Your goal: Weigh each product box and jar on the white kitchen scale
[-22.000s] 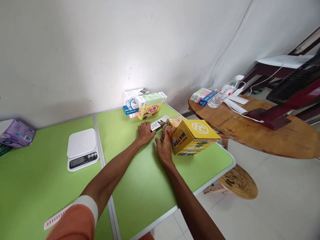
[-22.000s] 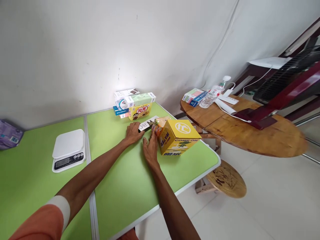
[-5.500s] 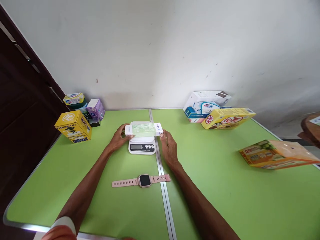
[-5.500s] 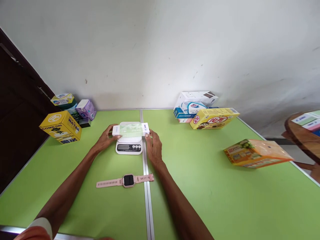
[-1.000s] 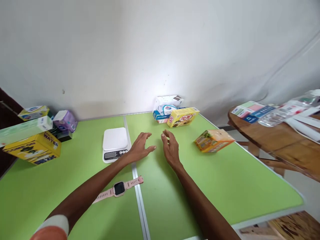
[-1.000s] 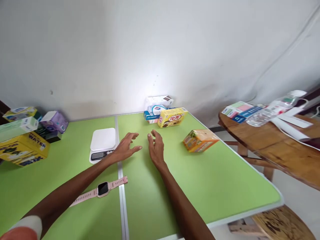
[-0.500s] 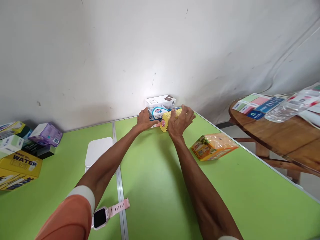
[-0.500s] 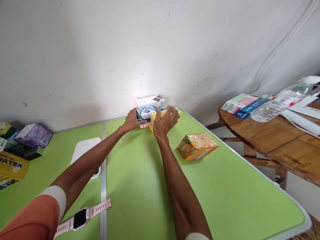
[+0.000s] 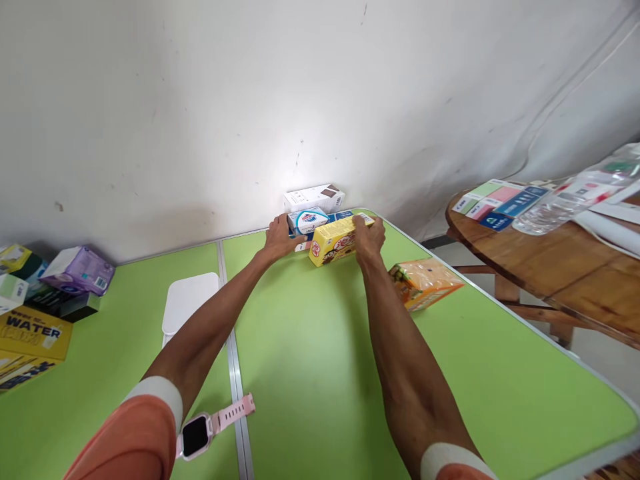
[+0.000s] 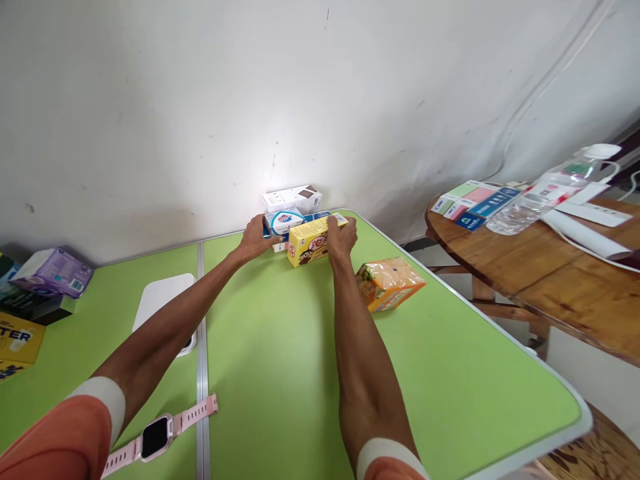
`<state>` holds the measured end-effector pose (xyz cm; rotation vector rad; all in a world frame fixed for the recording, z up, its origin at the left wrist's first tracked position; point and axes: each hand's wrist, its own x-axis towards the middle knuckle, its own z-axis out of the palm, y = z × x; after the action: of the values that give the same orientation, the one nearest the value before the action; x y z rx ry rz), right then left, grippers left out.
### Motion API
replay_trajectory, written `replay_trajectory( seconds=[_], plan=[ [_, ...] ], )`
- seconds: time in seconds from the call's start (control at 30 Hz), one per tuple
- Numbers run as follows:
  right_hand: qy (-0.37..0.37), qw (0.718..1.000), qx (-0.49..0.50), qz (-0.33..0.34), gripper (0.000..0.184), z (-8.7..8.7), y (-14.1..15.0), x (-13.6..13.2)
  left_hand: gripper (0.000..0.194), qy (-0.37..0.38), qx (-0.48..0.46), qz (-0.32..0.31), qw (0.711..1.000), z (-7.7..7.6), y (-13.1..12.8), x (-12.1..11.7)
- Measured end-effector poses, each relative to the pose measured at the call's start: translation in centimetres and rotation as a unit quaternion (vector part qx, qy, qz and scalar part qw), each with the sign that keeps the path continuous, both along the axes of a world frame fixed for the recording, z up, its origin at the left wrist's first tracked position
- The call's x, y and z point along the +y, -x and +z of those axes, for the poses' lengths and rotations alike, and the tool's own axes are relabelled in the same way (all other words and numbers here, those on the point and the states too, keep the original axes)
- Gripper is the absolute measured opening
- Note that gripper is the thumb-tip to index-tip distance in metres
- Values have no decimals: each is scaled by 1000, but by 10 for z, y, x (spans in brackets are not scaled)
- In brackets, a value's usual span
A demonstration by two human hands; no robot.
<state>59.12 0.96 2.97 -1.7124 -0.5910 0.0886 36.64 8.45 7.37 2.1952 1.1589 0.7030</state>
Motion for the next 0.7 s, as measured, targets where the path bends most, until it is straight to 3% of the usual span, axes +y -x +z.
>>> replay_trajectory(
  seconds=[0.1,0.2,0.3,0.37,0.47,0.57,0.7],
  plan=[
    [-4,999,48,-18,45,-3,13,-14,80,-56,-60,27,996,-14,14,-30],
    [-19,999,31,2,50,-2,32,-27,85,-95,-81,-5,992,-32,29,-68],
    [-13,999,14,47,58,2,61,-41,81,-33,-73,-68,995,-47,40,-95],
    [-2,997,5,82,66,6,83,-52,69,33,-94,-72,992,-52,48,-104],
    [22,993,14,116,79,7,112,-73,53,88,-117,-45,988,-55,68,-111],
    [44,987,51,147,89,0,135,-95,49,88,-71,-28,993,-52,96,-122],
    [36,984,78,158,91,-6,167,-111,45,82,-56,14,995,-37,134,-138]
  ],
)
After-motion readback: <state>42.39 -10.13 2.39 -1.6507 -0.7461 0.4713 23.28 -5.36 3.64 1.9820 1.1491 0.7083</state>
